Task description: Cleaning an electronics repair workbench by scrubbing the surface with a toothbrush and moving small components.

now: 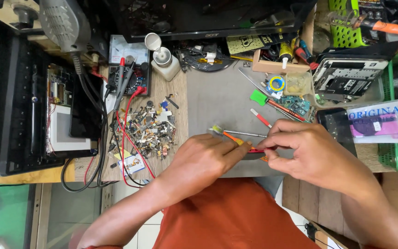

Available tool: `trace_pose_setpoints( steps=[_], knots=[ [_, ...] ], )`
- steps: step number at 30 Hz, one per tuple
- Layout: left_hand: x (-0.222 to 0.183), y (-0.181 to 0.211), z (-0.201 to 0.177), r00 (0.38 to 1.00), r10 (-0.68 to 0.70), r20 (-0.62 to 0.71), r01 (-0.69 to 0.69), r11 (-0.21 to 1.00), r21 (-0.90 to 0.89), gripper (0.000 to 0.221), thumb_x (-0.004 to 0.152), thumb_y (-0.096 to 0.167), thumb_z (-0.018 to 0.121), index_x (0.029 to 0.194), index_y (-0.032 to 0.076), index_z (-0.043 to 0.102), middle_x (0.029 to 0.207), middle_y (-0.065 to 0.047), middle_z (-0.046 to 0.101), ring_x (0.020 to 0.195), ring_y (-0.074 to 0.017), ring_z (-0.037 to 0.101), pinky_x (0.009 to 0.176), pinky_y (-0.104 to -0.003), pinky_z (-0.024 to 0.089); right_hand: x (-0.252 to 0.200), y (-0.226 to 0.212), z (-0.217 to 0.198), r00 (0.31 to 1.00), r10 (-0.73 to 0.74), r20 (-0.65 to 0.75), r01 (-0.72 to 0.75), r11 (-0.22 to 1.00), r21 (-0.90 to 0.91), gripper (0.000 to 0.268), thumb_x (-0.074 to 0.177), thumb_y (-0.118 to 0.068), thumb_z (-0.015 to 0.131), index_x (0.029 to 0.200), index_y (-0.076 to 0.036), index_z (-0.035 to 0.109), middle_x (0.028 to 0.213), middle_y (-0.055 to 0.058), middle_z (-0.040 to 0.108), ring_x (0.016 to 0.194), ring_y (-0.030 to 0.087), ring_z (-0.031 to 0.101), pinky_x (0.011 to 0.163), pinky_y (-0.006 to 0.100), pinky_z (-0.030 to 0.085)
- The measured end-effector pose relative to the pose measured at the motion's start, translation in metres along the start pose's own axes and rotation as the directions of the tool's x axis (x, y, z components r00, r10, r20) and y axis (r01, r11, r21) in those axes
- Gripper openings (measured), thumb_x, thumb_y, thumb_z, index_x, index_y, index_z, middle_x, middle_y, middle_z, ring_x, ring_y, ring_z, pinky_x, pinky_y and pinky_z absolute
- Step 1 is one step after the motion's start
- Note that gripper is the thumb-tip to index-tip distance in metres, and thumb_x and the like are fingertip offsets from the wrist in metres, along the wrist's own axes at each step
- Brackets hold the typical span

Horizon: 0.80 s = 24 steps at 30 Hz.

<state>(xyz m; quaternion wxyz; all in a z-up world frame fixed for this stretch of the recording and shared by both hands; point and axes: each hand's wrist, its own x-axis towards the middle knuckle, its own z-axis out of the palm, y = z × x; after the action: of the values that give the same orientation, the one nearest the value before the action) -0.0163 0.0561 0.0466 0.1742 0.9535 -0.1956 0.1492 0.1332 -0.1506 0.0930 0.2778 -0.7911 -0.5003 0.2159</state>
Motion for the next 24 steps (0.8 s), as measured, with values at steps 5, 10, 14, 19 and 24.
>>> trace_pose_setpoints(
  steps=[5, 10, 14, 19, 24],
  knots=[
    [-0.004, -0.006, 0.002, 0.999, -0.046, -0.009, 0.045, 0.993, -0.105, 0.025, 0.101, 0.015, 0.063, 0.125, 0.01, 0.066, 0.087, -0.004, 0.066, 0.075, -0.0304, 0.066, 0.059, -0.046, 0.049, -0.001, -0.004, -0.007, 0.988, 0.152, -0.031, -0.145, 0.976, 0.162, 0.026, 0.074, 0.0, 0.072, 0.091, -0.014, 0.085, 0.081, -0.005, 0.079, 0.07, 0.003, 0.069, 0.061, 0.018, 0.054],
    [-0.009, -0.017, 0.004, 0.974, -0.117, 0.194, 0.185, 0.906, -0.38, 0.039, 0.092, 0.028, 0.073, 0.128, 0.015, 0.066, 0.106, -0.008, 0.076, 0.089, -0.036, 0.07, 0.067, -0.046, 0.051, 0.0, 0.031, 0.029, 0.919, 0.391, -0.049, -0.16, 0.485, 0.86, 0.017, 0.089, 0.01, 0.06, 0.105, 0.01, 0.066, 0.088, 0.031, 0.076, 0.089, 0.047, 0.083, 0.084, 0.051, 0.071],
    [-0.003, -0.013, -0.001, 0.984, -0.132, 0.117, 0.173, 0.855, -0.488, 0.033, 0.088, 0.024, 0.078, 0.12, 0.015, 0.072, 0.082, -0.006, 0.073, 0.075, -0.0322, 0.074, 0.067, -0.043, 0.058, -0.001, 0.034, 0.046, 0.936, 0.311, -0.163, -0.027, 0.526, 0.85, 0.022, 0.083, 0.013, 0.065, 0.104, 0.015, 0.071, 0.08, 0.013, 0.063, 0.074, 0.026, 0.08, 0.076, 0.055, 0.071],
    [-0.003, -0.011, -0.002, 0.989, -0.132, 0.058, 0.144, 0.867, -0.476, 0.033, 0.088, 0.024, 0.078, 0.119, 0.014, 0.073, 0.083, -0.008, 0.073, 0.078, -0.0347, 0.073, 0.068, -0.045, 0.058, -0.004, 0.03, 0.044, 0.939, 0.265, -0.218, 0.002, 0.631, 0.776, 0.022, 0.079, 0.01, 0.072, 0.102, 0.013, 0.074, 0.08, 0.016, 0.069, 0.075, 0.023, 0.08, 0.073, 0.049, 0.071],
    [-0.006, -0.012, -0.004, 0.986, -0.12, 0.113, 0.159, 0.881, -0.446, 0.034, 0.094, 0.027, 0.073, 0.126, 0.016, 0.069, 0.09, -0.006, 0.073, 0.078, -0.0335, 0.071, 0.065, -0.043, 0.054, -0.004, 0.018, 0.02, 0.986, 0.114, -0.122, -0.031, 0.842, 0.539, 0.025, 0.089, -0.002, 0.067, 0.111, 0.0, 0.078, 0.088, 0.01, 0.073, 0.075, 0.015, 0.072, 0.065, 0.032, 0.06]
  ],
)
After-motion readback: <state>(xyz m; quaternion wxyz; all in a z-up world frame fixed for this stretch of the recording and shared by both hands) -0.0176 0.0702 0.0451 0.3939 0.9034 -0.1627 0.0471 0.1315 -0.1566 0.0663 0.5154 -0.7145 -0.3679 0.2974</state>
